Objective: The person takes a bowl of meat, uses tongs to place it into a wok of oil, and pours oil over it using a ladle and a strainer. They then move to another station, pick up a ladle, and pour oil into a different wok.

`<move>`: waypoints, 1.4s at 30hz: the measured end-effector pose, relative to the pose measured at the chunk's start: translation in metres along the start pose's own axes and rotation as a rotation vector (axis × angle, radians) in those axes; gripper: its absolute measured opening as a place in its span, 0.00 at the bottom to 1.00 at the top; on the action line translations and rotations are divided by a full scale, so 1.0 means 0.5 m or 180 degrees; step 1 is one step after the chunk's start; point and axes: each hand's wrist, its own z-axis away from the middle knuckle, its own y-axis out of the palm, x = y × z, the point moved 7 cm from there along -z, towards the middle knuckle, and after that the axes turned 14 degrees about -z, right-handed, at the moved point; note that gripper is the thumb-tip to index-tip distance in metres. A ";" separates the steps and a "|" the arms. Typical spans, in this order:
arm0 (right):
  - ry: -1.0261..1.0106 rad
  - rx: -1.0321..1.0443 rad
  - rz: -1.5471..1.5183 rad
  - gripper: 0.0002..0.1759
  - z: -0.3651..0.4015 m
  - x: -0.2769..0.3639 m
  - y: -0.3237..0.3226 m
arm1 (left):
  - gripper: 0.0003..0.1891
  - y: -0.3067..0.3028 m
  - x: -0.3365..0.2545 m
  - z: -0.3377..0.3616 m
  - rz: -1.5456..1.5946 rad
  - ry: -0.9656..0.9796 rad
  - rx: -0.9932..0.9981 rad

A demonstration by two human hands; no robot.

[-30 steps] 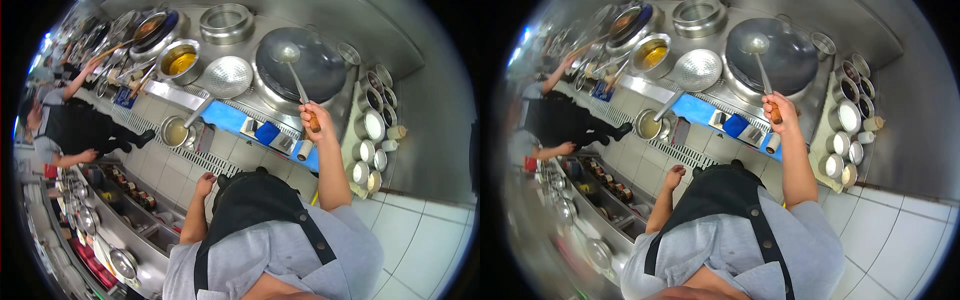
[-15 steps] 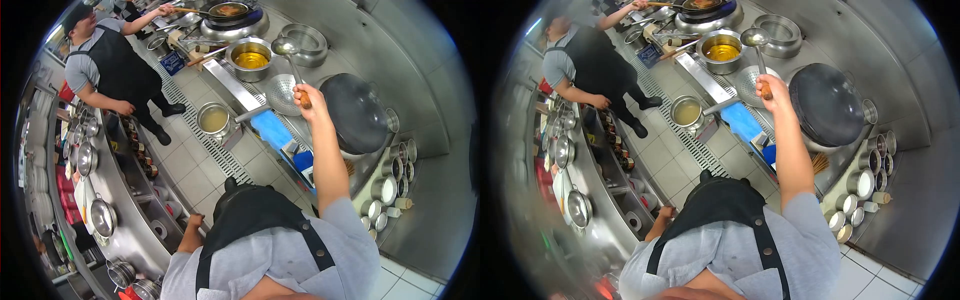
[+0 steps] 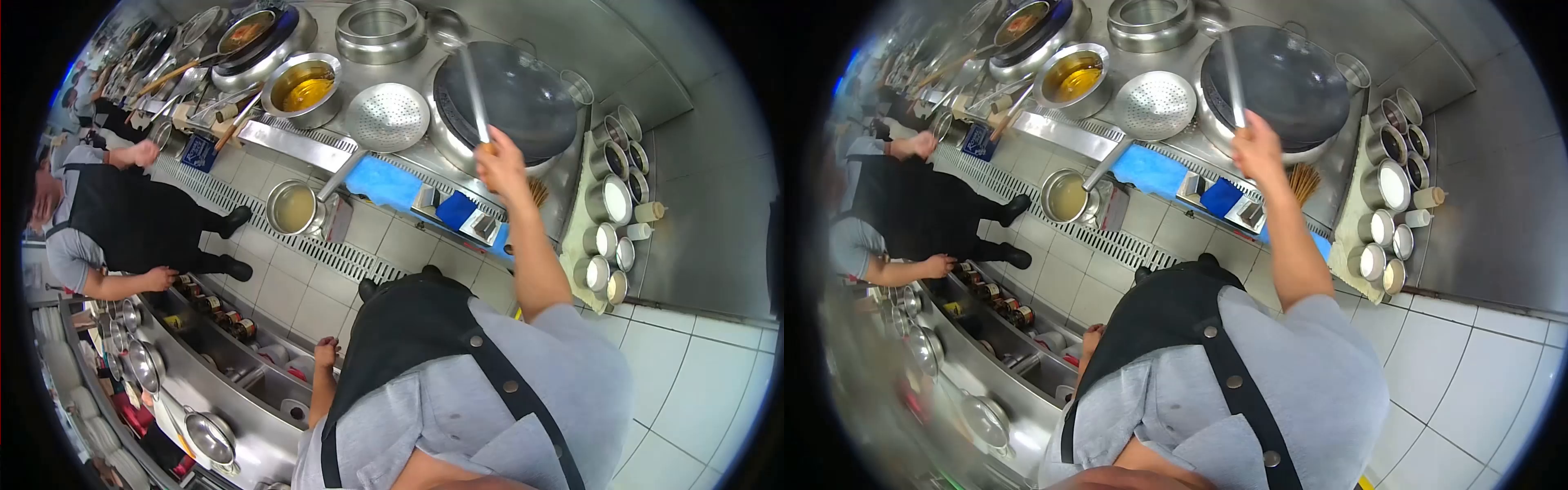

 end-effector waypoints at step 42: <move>-0.0187 0.0526 -0.0608 0.15 -0.104 0.015 0.038 | 0.17 0.270 0.066 0.246 -0.1794 -0.0668 -0.0209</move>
